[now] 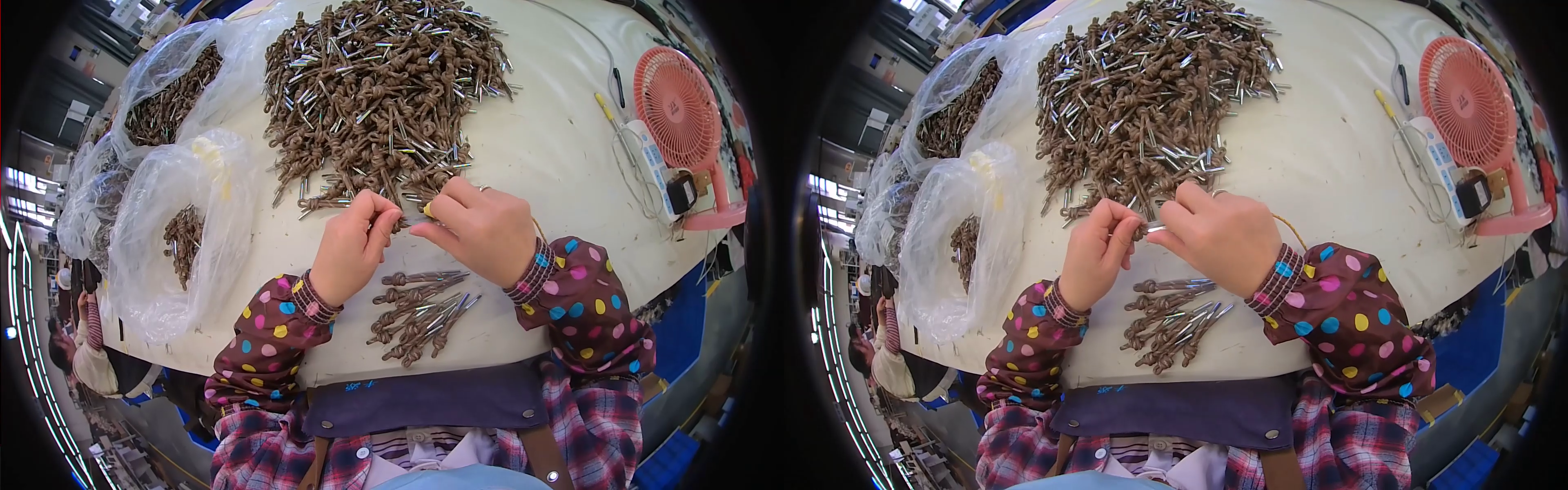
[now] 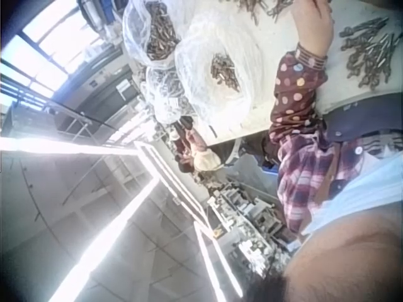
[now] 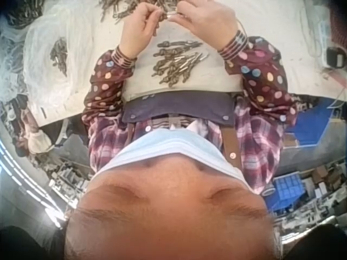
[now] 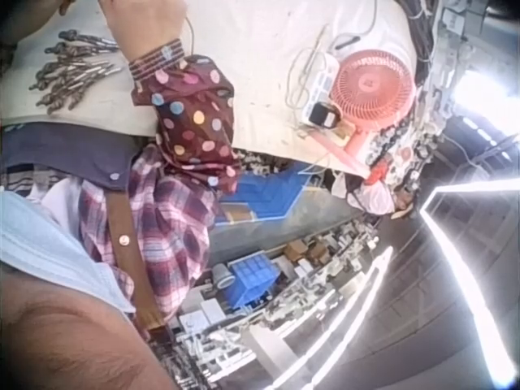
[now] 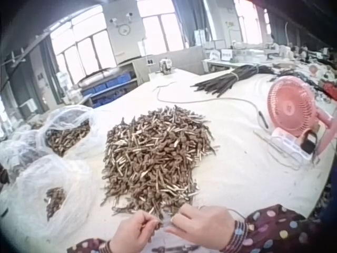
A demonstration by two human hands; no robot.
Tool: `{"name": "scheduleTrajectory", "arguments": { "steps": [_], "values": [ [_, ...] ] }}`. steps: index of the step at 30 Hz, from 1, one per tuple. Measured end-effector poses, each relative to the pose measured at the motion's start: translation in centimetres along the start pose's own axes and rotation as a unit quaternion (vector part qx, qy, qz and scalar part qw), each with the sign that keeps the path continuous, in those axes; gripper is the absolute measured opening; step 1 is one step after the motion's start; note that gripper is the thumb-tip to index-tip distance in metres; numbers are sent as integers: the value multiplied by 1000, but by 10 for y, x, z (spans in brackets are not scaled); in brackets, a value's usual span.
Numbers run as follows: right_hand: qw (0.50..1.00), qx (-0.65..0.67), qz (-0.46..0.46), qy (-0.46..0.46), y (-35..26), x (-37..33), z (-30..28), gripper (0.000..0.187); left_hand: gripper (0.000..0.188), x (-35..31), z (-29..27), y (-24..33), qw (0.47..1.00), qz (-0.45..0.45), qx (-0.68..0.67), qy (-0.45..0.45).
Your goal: Manually assembling small metal hardware components with leather or cord loops at a workshop station.
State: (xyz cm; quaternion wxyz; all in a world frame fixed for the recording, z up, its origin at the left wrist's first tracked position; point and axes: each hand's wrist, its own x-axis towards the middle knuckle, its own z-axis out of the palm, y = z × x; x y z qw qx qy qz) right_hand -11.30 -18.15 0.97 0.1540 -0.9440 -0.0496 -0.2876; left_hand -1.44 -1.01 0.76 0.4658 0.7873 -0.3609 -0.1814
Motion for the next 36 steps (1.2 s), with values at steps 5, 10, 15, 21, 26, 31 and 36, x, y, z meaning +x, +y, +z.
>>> {"name": "scheduleTrajectory", "arguments": {
  "steps": [5,10,15,21,26,31,36],
  "values": [
    [999,-36,-40,-3,1,0,-1,26,12,0,2,-1,1000,-7,2,5],
    [994,-60,-91,3,1,2,-4,27,12,-2,4,-2,1000,-1,6,1],
    [1000,-3,-26,3,7,1,-4,28,10,-2,1,-5,999,-18,-47,-20],
    [886,377,257,-82,26,1,7,35,10,3,3,-14,983,43,-175,-27],
    [836,426,312,-151,19,6,-1,30,24,4,3,-16,985,165,-26,33],
    [911,315,254,-78,6,5,-2,21,44,5,-6,-9,946,245,198,71],
    [954,239,176,-41,1,-1,1,21,44,2,-3,2,959,204,197,27]
  ]
}}
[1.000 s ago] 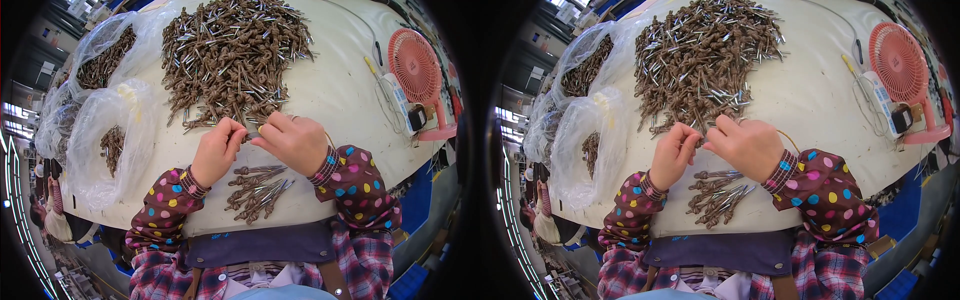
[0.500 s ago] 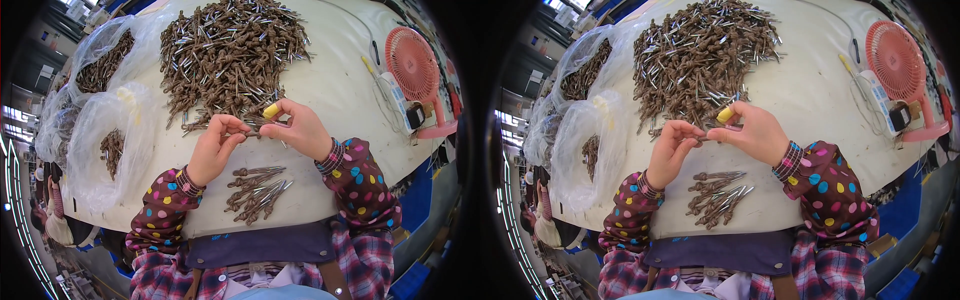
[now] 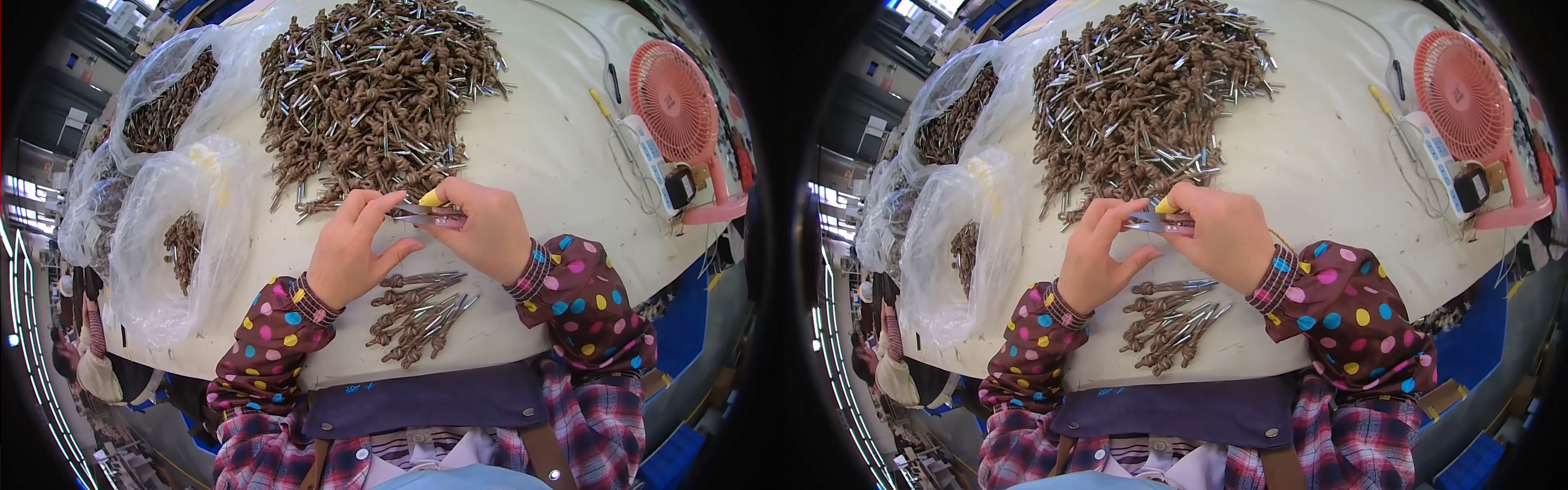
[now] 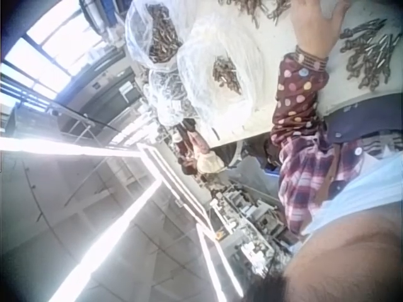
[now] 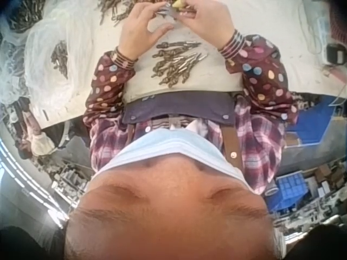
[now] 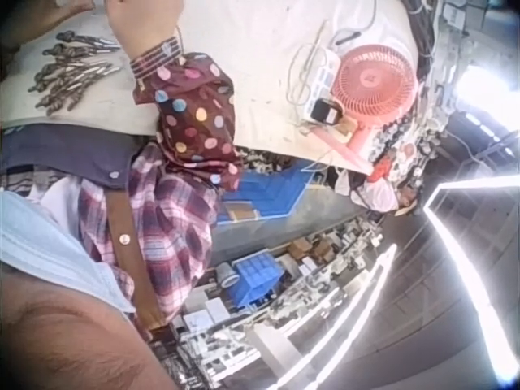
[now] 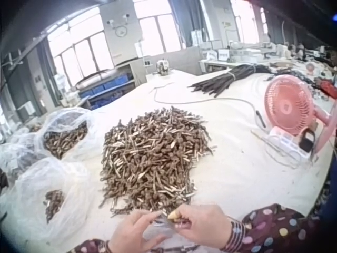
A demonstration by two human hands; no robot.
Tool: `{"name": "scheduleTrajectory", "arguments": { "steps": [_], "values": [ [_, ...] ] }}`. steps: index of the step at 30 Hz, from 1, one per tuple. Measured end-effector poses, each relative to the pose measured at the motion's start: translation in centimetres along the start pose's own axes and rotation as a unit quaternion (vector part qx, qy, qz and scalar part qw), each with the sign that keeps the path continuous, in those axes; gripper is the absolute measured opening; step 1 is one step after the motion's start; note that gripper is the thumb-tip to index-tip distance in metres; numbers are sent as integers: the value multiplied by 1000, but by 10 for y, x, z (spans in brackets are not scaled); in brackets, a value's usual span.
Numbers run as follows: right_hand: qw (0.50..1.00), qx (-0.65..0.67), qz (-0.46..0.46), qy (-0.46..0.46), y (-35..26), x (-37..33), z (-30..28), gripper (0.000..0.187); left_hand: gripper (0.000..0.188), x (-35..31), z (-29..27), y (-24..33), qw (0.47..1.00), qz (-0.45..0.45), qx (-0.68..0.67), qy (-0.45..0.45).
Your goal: Manually assembling small metal hardware components with leather or cord loops at a workshop station.
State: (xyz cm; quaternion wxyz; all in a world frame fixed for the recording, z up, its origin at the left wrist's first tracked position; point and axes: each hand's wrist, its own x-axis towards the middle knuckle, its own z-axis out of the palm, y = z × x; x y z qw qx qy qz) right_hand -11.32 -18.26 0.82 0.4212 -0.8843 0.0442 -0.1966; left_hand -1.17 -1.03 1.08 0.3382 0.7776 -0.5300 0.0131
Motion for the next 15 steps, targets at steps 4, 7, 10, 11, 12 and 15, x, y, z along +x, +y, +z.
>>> {"name": "scheduleTrajectory", "arguments": {
  "steps": [4,7,10,11,12,15],
  "values": [
    [1000,2,-15,7,-1,0,2,20,32,-3,6,-1,998,-2,49,42],
    [996,78,35,10,0,1,5,19,27,-4,9,-6,991,54,89,84],
    [993,93,67,8,2,3,3,21,24,-2,6,-5,985,96,117,86],
    [990,111,84,7,3,3,4,21,24,-2,5,-7,985,96,117,86],
    [986,129,101,5,4,3,4,21,24,-3,4,-9,984,114,118,74],
    [977,181,114,2,7,4,5,23,21,-1,0,-13,980,145,122,57]
  ]
}}
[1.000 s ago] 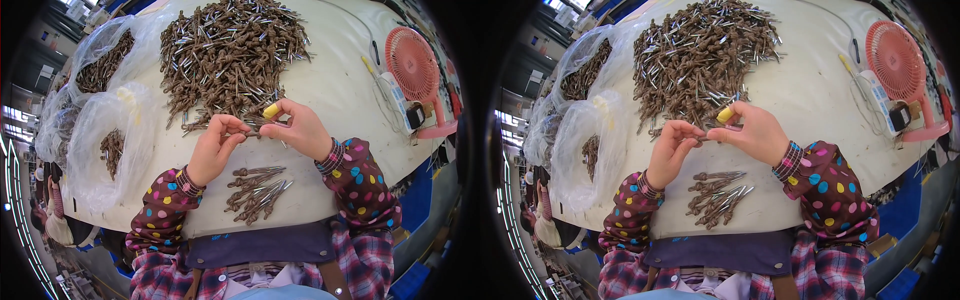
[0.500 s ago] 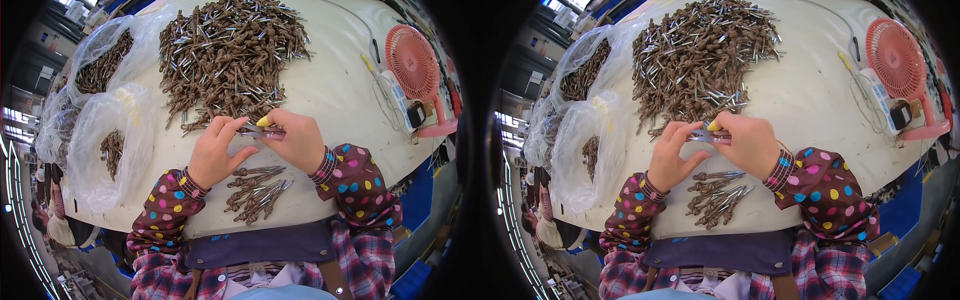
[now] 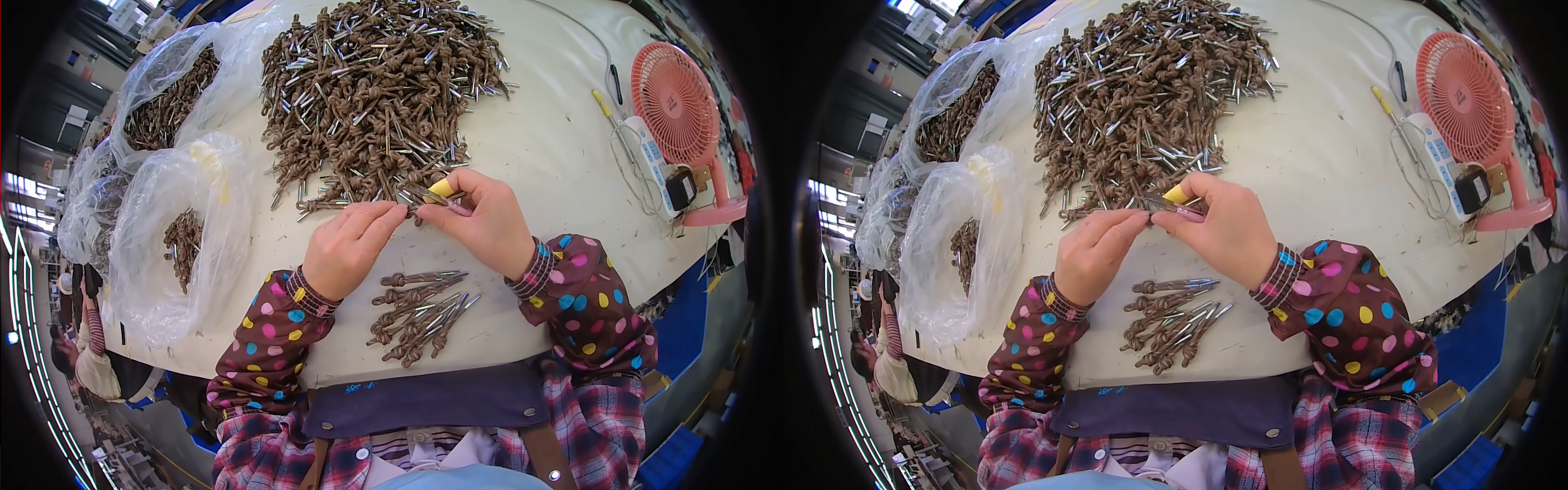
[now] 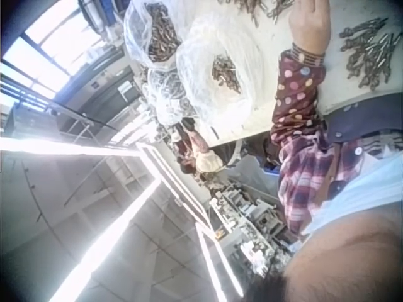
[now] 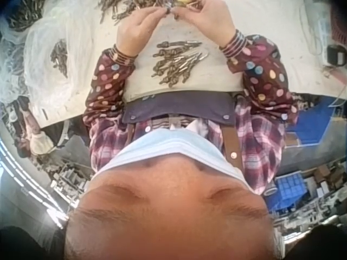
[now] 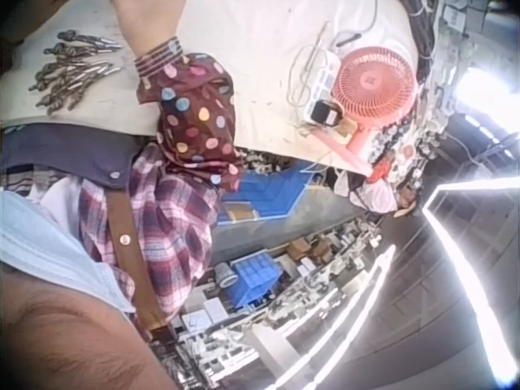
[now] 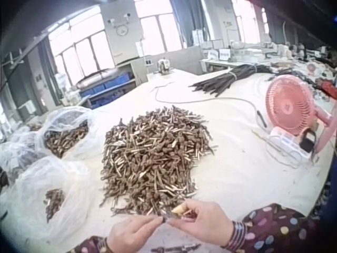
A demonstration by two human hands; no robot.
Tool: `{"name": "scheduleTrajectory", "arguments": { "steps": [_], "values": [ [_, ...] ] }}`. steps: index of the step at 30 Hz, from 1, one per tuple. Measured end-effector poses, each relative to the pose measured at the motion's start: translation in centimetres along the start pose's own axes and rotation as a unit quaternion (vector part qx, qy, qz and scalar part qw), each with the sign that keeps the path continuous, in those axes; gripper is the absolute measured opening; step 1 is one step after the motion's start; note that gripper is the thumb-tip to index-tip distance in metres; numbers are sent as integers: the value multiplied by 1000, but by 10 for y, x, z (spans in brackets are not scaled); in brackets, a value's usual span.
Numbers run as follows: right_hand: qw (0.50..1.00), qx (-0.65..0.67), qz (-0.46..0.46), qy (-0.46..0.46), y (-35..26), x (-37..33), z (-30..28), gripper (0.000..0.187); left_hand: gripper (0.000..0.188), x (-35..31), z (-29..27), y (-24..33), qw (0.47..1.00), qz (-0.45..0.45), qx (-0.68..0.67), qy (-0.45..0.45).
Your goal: Manually assembling small metal hardware components with leather or cord loops at a workshop station.
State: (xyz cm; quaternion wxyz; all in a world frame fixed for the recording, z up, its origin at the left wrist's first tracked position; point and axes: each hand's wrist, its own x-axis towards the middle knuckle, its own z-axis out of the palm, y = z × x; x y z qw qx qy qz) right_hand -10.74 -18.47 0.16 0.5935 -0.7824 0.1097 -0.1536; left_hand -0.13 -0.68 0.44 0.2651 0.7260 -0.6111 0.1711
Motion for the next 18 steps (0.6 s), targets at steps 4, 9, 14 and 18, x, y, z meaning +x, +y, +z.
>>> {"name": "scheduleTrajectory", "arguments": {
  "steps": [4,9,14,18],
  "values": [
    [999,10,23,-25,1,1,0,23,20,0,5,-6,999,14,-18,24],
    [999,29,7,-41,-2,-1,-3,24,21,-11,13,-5,981,-116,-152,-42],
    [989,-106,-99,-39,-1,4,-13,31,21,-10,12,-4,971,-153,-179,-30],
    [930,-289,-225,15,-11,3,-19,35,22,-8,14,-7,987,-72,-142,-5]
  ]
}}
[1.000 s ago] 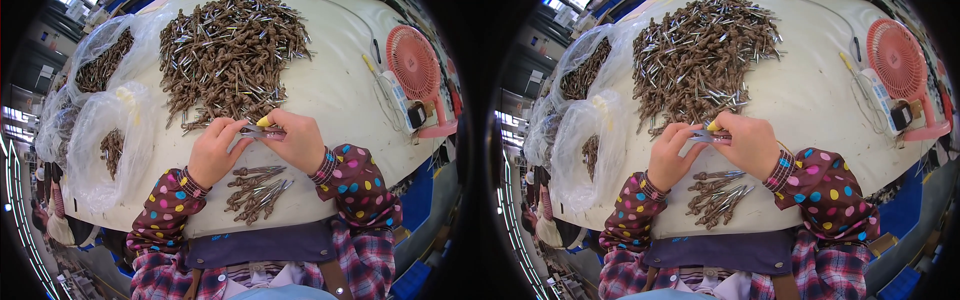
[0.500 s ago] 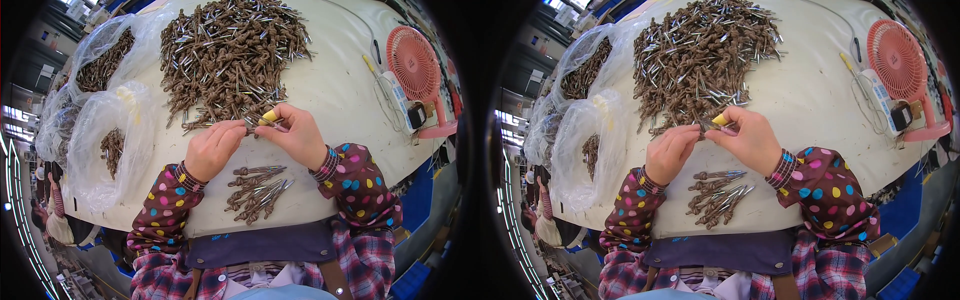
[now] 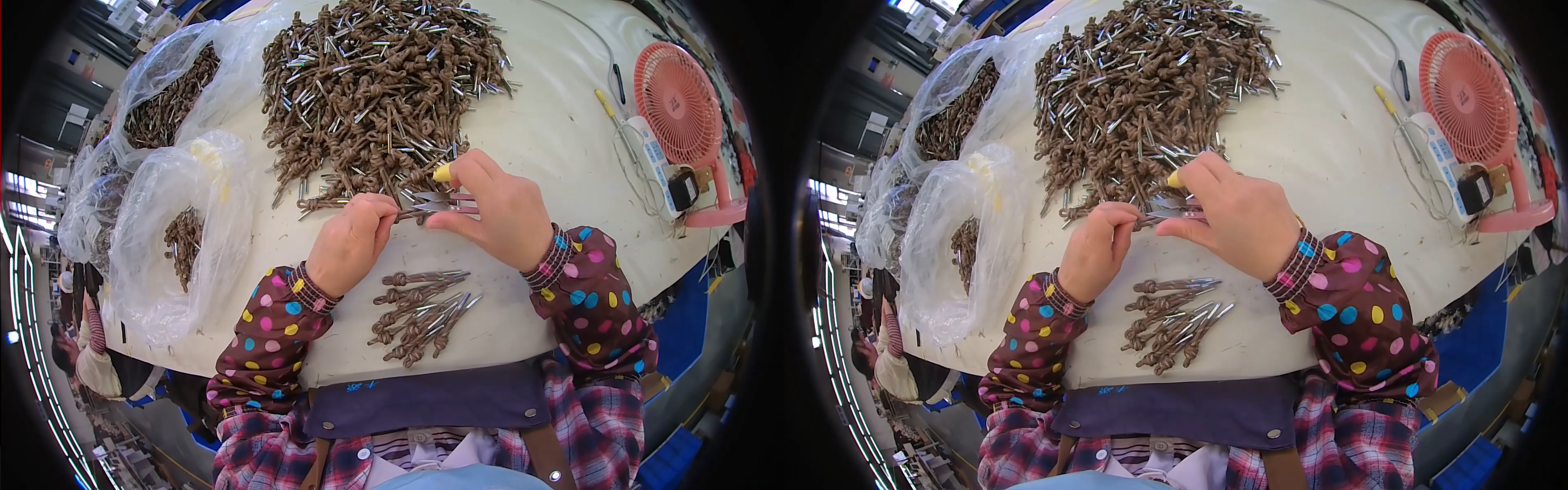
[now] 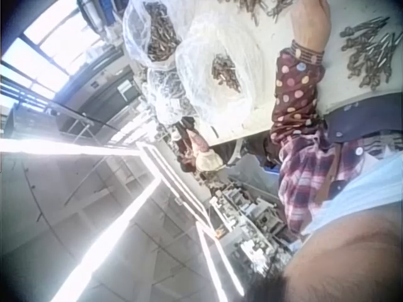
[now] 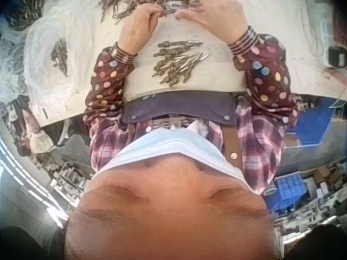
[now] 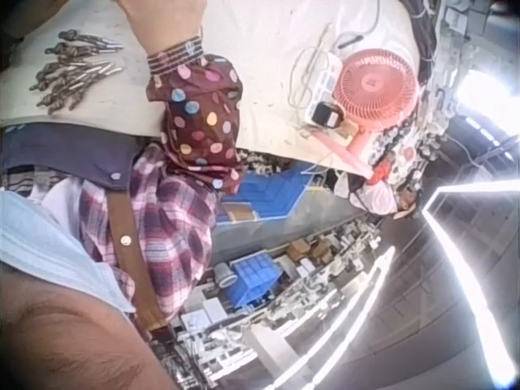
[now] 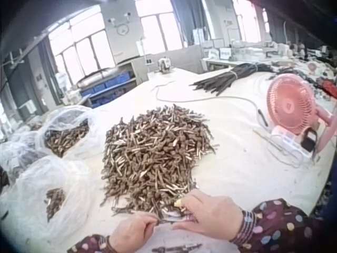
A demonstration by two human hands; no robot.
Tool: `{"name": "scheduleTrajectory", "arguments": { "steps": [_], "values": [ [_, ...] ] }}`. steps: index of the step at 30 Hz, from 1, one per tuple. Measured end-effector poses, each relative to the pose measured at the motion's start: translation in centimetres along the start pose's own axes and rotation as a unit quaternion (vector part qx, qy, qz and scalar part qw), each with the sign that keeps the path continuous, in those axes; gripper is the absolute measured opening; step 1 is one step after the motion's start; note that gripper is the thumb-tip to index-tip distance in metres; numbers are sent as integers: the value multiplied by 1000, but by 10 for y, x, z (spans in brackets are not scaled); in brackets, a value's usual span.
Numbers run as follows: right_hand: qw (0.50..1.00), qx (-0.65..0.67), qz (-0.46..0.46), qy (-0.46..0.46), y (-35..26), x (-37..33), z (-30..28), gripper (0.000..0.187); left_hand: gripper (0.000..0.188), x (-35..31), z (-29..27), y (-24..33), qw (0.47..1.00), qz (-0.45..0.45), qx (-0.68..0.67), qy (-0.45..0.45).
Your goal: Manually assembling small metal hardware components with leather or cord loops at a workshop station.
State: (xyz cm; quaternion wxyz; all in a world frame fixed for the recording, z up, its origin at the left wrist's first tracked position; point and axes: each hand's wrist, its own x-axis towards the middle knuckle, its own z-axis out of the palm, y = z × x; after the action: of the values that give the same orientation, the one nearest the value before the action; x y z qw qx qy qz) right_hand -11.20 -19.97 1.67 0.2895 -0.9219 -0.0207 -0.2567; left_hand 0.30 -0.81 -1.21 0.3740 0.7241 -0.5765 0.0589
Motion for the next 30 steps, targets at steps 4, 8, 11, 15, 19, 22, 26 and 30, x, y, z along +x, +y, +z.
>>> {"name": "scheduleTrajectory", "arguments": {
  "steps": [4,8,11,15,19,22,26,30],
  "values": [
    [991,-118,-67,-14,-6,-3,7,30,24,1,-1,1,1000,25,12,-2],
    [984,-145,-99,-15,-8,-5,8,25,28,1,0,1,999,28,20,-8],
    [982,-153,-106,-10,-8,-5,9,25,27,1,2,1,999,34,17,-5],
    [980,-162,-119,-13,-8,-5,9,24,27,0,2,0,999,37,12,-9],
    [978,-155,-141,-7,-7,-4,9,24,27,-1,2,0,999,42,9,-9],
    [976,-151,-156,-3,-4,-4,8,25,26,-2,4,0,999,40,-2,0],
    [999,7,-51,10,1,-1,6,29,27,-4,5,0,999,28,-30,27],
    [971,201,111,-66,0,-1,5,29,25,-5,6,-2,997,45,-49,41]
  ]
}}
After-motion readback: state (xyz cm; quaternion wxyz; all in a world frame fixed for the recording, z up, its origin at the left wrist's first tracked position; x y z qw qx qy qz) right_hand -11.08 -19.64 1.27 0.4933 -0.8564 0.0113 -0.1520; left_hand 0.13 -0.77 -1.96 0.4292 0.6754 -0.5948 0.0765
